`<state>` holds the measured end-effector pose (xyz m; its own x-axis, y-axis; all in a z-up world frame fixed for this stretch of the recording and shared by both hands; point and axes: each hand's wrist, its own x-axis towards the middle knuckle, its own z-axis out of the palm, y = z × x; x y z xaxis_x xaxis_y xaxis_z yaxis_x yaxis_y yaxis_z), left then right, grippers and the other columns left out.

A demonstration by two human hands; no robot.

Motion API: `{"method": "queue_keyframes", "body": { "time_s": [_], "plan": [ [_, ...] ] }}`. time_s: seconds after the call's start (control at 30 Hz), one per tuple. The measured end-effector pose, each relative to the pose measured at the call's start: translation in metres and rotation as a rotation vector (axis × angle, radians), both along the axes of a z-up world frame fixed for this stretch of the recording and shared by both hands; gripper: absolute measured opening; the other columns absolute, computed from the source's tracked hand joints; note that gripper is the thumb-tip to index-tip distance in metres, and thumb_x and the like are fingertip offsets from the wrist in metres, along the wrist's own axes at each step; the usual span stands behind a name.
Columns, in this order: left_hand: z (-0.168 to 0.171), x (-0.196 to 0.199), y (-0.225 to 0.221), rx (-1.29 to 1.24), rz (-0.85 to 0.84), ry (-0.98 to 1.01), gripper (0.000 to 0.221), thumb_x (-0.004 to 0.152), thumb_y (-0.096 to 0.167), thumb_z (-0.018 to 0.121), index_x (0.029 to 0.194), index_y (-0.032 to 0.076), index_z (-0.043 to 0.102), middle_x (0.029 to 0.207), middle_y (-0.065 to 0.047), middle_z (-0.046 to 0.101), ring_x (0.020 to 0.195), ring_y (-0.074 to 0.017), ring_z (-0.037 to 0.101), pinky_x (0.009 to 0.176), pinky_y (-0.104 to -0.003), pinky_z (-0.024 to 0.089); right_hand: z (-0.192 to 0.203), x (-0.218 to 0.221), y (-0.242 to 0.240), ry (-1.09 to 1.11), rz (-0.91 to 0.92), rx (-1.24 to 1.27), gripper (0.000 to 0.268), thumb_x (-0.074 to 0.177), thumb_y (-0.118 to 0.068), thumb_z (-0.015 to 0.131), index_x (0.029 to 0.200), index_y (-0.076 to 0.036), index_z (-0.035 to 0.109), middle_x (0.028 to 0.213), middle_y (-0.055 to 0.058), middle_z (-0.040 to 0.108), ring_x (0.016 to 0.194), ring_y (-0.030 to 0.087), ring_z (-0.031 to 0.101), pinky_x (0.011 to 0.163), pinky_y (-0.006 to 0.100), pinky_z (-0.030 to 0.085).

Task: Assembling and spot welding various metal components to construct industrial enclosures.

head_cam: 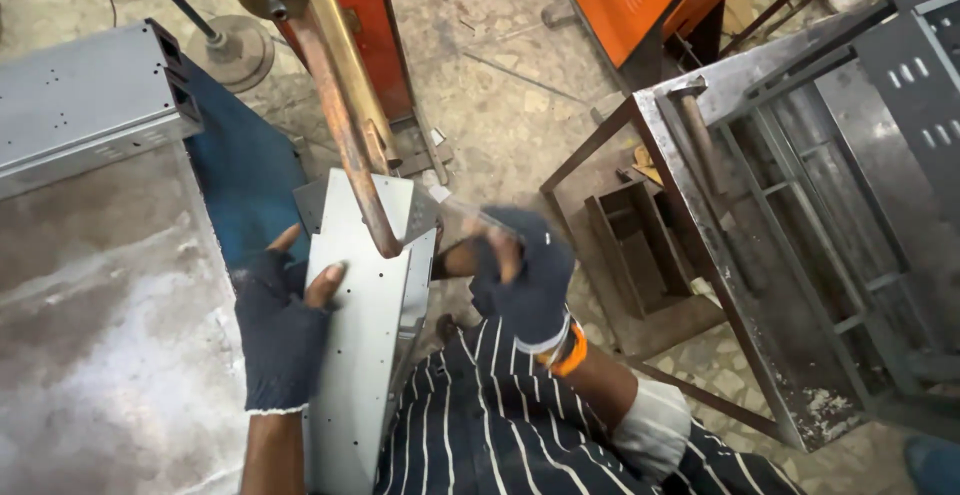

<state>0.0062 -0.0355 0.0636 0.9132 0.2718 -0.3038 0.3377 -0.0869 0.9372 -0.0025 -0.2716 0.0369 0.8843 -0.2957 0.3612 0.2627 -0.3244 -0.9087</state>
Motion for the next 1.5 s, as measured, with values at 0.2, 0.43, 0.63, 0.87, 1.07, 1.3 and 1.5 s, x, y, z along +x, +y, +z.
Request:
{"method": "queue_keyframes", "body": {
  "time_s": [0.2,0.43,0.63,0.87,1.07,1.3,1.5],
  "plan": [
    [-0.015,0.01,0.003,0.289,-0.238,-0.158,0.054,0.089,0.018,0.073,0.136,-0.003,0.059,0.111,-0.014,0.073,0.094,-0.0185,0.066,0.082,-0.032,0.054,-0.046,0.047,-0.006,0.017,0.335,0.156,0.025,0.102,-0.001,0.058,0.125,0.001,0.069,0.117,0.015,0.076,0.105,0.02,0.072,0.095,0.033,0.057],
    [-0.017,0.014,0.002,0.331,-0.278,-0.156,0.054,0.091,0.019,0.069,0.141,0.0,0.058,0.117,-0.014,0.071,0.106,-0.0203,0.065,0.092,-0.034,0.051,-0.05,0.054,-0.006,0.082,0.369,0.054,0.036,0.095,0.005,0.054,0.127,-0.003,0.069,0.122,0.014,0.075,0.11,0.021,0.072,0.098,0.033,0.056],
    [-0.019,0.015,0.002,0.263,-0.28,-0.158,0.054,0.092,0.019,0.067,0.142,0.002,0.057,0.124,-0.013,0.07,0.112,-0.0188,0.063,0.095,-0.033,0.05,-0.061,0.063,0.002,-0.042,0.349,0.018,0.026,0.1,0.001,0.059,0.124,-0.004,0.069,0.123,0.014,0.074,0.111,0.025,0.072,0.098,0.035,0.057],
    [-0.02,0.017,0.003,0.207,-0.27,-0.129,0.054,0.092,0.019,0.068,0.142,0.002,0.058,0.122,-0.013,0.071,0.109,-0.019,0.064,0.097,-0.032,0.049,-0.072,0.08,0.036,-0.092,0.253,0.051,0.02,0.102,-0.009,0.062,0.118,-0.005,0.072,0.11,0.012,0.076,0.104,0.022,0.072,0.094,0.037,0.057],
    [-0.019,0.018,0.003,0.194,-0.246,-0.114,0.055,0.092,0.022,0.067,0.142,0.002,0.058,0.125,-0.013,0.071,0.112,-0.0183,0.064,0.099,-0.032,0.048,-0.036,0.074,0.048,0.035,0.283,0.169,0.026,0.107,-0.024,0.057,0.116,-0.002,0.07,0.107,0.01,0.073,0.101,0.019,0.07,0.092,0.034,0.055],
    [-0.013,0.018,0.002,0.213,-0.276,-0.147,0.056,0.092,0.028,0.067,0.141,0.002,0.058,0.126,-0.015,0.071,0.114,-0.0189,0.063,0.1,-0.034,0.047,-0.039,0.079,0.041,0.126,0.461,0.331,0.044,0.104,-0.039,0.059,0.125,-0.001,0.062,0.118,0.012,0.069,0.113,0.019,0.066,0.101,0.034,0.053],
    [-0.015,0.017,0.002,0.227,-0.291,-0.14,0.057,0.092,0.028,0.064,0.143,0.002,0.057,0.126,-0.014,0.071,0.112,-0.0191,0.064,0.099,-0.034,0.048,-0.032,0.079,0.008,0.009,0.67,-0.095,0.074,0.075,-0.025,0.072,0.143,-0.004,0.051,0.137,0.014,0.06,0.134,0.028,0.061,0.116,0.039,0.048]
  ]
}}
